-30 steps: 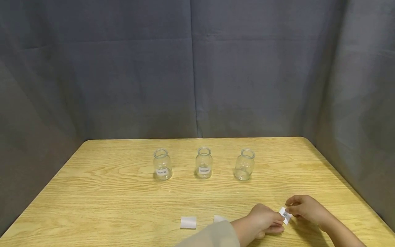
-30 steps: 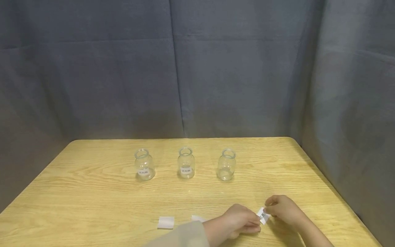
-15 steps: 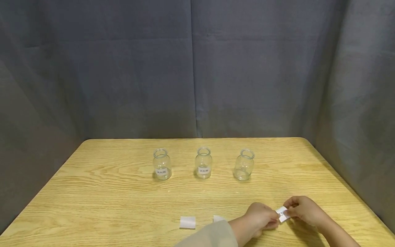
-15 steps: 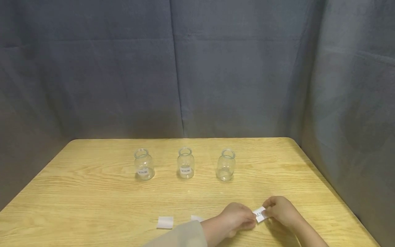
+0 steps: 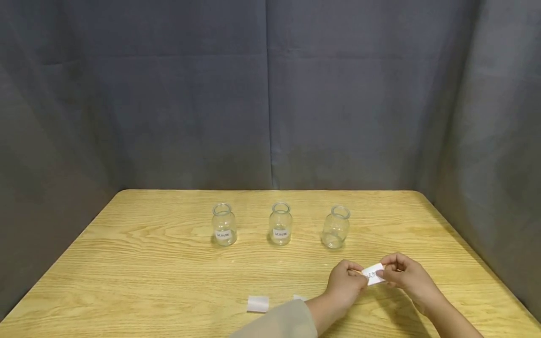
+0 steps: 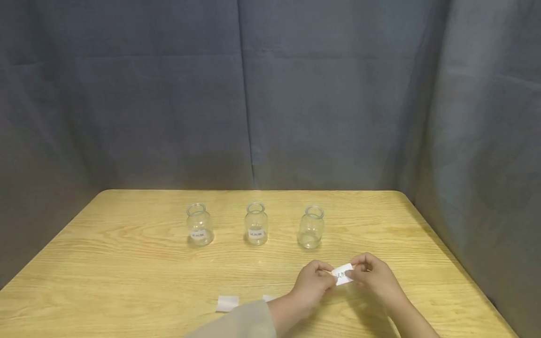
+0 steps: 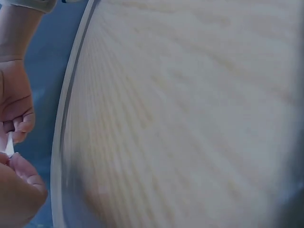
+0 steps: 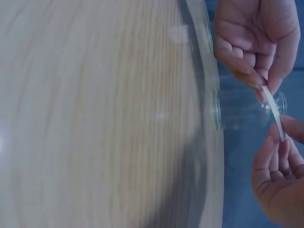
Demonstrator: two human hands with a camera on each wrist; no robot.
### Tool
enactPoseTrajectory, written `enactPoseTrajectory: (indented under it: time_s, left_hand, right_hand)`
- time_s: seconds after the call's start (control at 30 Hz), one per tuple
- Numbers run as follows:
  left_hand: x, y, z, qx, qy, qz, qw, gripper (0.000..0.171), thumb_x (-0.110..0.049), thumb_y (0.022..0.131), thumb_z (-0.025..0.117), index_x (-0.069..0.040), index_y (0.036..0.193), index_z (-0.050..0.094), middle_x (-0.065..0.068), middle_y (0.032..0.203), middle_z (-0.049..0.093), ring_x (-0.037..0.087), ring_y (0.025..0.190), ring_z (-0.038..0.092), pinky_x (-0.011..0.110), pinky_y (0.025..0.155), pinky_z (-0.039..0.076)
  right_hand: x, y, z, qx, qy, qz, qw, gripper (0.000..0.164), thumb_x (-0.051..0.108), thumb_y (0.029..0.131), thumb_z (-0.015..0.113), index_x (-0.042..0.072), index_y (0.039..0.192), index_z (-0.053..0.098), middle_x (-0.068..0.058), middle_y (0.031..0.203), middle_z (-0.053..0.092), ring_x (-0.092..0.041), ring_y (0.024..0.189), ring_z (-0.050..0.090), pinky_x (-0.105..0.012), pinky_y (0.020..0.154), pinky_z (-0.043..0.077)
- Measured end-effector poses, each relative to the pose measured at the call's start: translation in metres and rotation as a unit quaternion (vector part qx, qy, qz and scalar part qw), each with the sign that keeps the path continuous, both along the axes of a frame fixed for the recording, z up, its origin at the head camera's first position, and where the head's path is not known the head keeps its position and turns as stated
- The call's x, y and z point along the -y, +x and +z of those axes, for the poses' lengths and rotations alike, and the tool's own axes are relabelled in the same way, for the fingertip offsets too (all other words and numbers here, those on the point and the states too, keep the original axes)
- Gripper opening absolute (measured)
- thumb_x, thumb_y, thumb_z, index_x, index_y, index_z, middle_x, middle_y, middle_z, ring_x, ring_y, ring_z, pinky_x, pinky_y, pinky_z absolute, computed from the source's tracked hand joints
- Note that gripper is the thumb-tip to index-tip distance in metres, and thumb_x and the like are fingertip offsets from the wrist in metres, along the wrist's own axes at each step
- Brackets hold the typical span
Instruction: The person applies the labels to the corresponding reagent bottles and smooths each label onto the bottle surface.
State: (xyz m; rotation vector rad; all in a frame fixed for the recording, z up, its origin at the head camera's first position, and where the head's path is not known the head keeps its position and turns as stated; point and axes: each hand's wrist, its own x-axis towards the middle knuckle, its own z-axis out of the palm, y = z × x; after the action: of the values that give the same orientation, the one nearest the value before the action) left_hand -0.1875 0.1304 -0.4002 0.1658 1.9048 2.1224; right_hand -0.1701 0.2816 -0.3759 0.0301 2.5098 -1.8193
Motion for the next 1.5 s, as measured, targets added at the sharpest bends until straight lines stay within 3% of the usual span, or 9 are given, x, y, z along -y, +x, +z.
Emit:
enactPoseTrajectory:
  time_s: [0.23,0.43,0.6,0.83,1.0,1.33,1.5]
  left_hand:
    - [0.013,-0.008,0.003,-0.028,0.013,0.027,0.9992,0.016,0.005,0.072,0.057,-0.004,0.085,0.053,-0.001,0.067,0.046,0.009,0.056,0.043,0.016,0.05,0.037]
    - [0.024,-0.016,0.003,-0.056,0.02,0.036,0.9976,0.013,0.005,0.074,0.059,0.0,0.085,0.055,0.0,0.072,0.05,0.009,0.061,0.045,0.018,0.056,0.039]
    - [0.042,-0.022,0.005,-0.066,0.028,0.008,0.9974,0.015,0.003,0.075,0.058,0.003,0.09,0.053,0.0,0.075,0.05,0.009,0.063,0.047,0.021,0.059,0.042]
    - [0.063,-0.028,0.011,-0.101,0.003,-0.01,0.9949,0.018,0.001,0.075,0.058,0.005,0.092,0.054,0.0,0.076,0.049,0.008,0.064,0.046,0.019,0.058,0.039]
    - [0.074,-0.028,0.015,-0.12,-0.016,-0.031,0.9921,0.018,-0.001,0.077,0.058,0.004,0.093,0.054,0.001,0.079,0.05,0.009,0.067,0.047,0.02,0.06,0.04]
    - [0.087,-0.029,0.015,-0.114,-0.042,-0.036,0.9919,0.015,-0.002,0.078,0.06,-0.001,0.092,0.055,0.001,0.081,0.051,0.011,0.07,0.049,0.023,0.062,0.042]
    - [0.096,-0.031,0.015,-0.092,-0.015,-0.081,0.9924,0.015,-0.005,0.081,0.057,0.002,0.093,0.054,0.002,0.077,0.053,0.012,0.068,0.051,0.025,0.064,0.044]
  right_hand:
    - [0.019,-0.003,0.001,-0.036,-0.028,-0.038,0.998,0.023,0.004,0.078,0.059,-0.008,0.094,0.047,-0.005,0.077,0.046,-0.012,0.065,0.048,-0.026,0.059,0.046]
    - [0.034,-0.007,0.002,-0.055,-0.053,-0.039,0.996,0.021,-0.001,0.078,0.058,-0.008,0.092,0.045,-0.006,0.077,0.048,-0.012,0.066,0.049,-0.024,0.058,0.046]
    - [0.049,-0.012,0.004,-0.053,-0.074,-0.027,0.995,0.02,-0.004,0.078,0.055,-0.008,0.093,0.042,-0.006,0.078,0.047,-0.012,0.067,0.048,-0.024,0.059,0.046]
    - [0.061,-0.015,0.006,-0.041,-0.102,0.011,0.994,0.025,-0.003,0.077,0.056,-0.009,0.095,0.04,-0.006,0.076,0.054,-0.014,0.065,0.055,-0.026,0.06,0.047]
    - [0.068,-0.017,0.007,-0.044,-0.084,0.038,0.995,0.031,0.0,0.077,0.058,-0.013,0.099,0.041,-0.008,0.078,0.053,-0.016,0.067,0.055,-0.026,0.06,0.047]
    - [0.08,-0.018,0.01,-0.065,-0.035,0.078,0.994,0.026,0.001,0.076,0.061,-0.009,0.095,0.047,-0.008,0.074,0.052,-0.016,0.066,0.051,-0.027,0.058,0.046]
    - [0.082,-0.017,0.01,-0.073,-0.035,0.09,0.993,0.023,0.003,0.077,0.061,-0.007,0.093,0.049,-0.009,0.074,0.054,-0.015,0.064,0.05,-0.027,0.057,0.045]
